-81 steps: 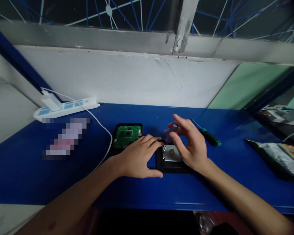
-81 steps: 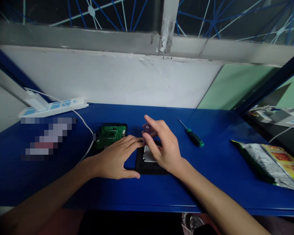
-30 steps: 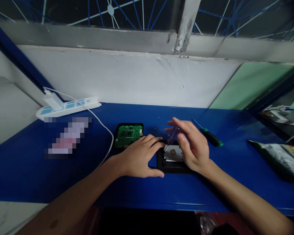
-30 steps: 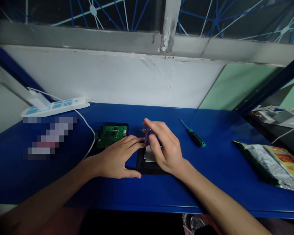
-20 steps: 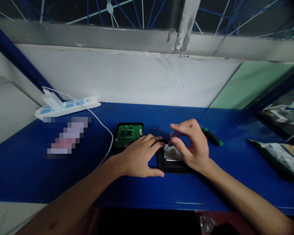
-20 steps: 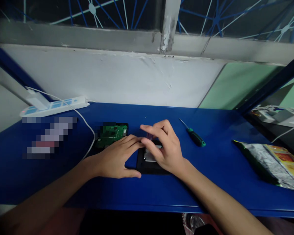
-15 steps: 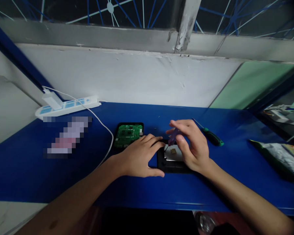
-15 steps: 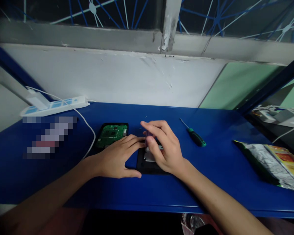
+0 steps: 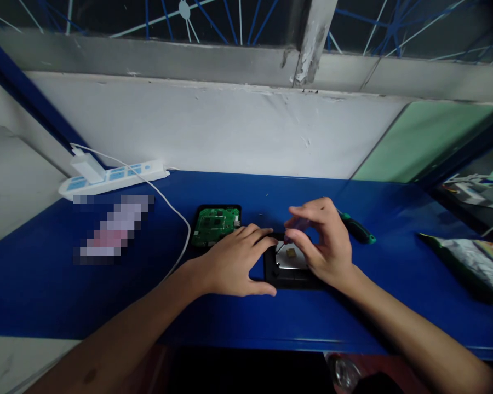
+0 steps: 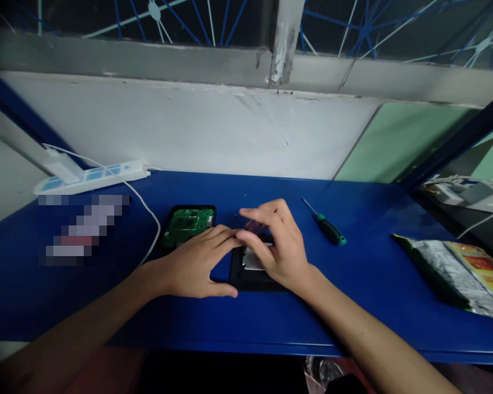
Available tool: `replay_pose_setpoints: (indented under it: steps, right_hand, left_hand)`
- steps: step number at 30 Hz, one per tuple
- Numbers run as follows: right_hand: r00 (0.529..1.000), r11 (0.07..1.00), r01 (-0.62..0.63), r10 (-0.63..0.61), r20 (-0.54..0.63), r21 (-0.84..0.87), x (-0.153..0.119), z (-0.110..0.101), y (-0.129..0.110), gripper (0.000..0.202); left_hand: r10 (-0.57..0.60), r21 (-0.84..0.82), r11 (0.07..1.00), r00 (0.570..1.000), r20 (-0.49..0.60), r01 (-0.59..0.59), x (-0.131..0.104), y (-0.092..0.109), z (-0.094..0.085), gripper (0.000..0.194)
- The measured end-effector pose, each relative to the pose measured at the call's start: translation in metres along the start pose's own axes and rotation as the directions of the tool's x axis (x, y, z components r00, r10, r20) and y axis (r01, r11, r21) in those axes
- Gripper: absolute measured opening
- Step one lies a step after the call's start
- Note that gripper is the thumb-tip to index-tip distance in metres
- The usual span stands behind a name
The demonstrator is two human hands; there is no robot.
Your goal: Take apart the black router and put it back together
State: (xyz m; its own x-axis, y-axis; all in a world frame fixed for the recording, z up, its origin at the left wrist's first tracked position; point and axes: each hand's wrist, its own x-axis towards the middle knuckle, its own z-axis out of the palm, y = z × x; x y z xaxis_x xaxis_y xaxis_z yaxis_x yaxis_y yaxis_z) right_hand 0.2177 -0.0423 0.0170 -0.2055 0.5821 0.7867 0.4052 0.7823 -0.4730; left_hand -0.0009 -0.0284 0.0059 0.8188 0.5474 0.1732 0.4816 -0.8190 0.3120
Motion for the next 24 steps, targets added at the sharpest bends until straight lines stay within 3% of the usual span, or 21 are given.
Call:
replay_pose_setpoints:
  steps: [6,10,14,24]
  right_hand:
    - [0.998,1.000,-0.005,0.004,0.058,0.013,0.0020,-0.0015,-0.0062,0.051]
    - [0.999,0.999,-0.034,0.033,0.033,0.025,0.0009,0.0013,-0.0037,0.056]
    - [1.000,1.000,0.007,-0.007,0.000,0.013,0.0017,0.0015,-0.0009,0.049]
    - [0.997,0.999,0.023,-0.026,0.069,0.038,0.0031,-0.0018,-0.0061,0.050]
  left_hand:
    - [-0.009,-0.007,1.000,1.000,0.003,0.009,0.0006,0.0009,-0.0004,0.082]
    - [-0.003,-0.009,1.000,1.000,0.001,0.003,0.0004,0.0005,0.0000,0.082]
    - [0.000,-0.003,1.000,1.000,0.001,0.000,0.0000,0.0002,0.0002,0.083]
    - [0.007,0.008,1.000,1.000,0.002,-0.008,0.0008,0.0011,-0.0005,0.082]
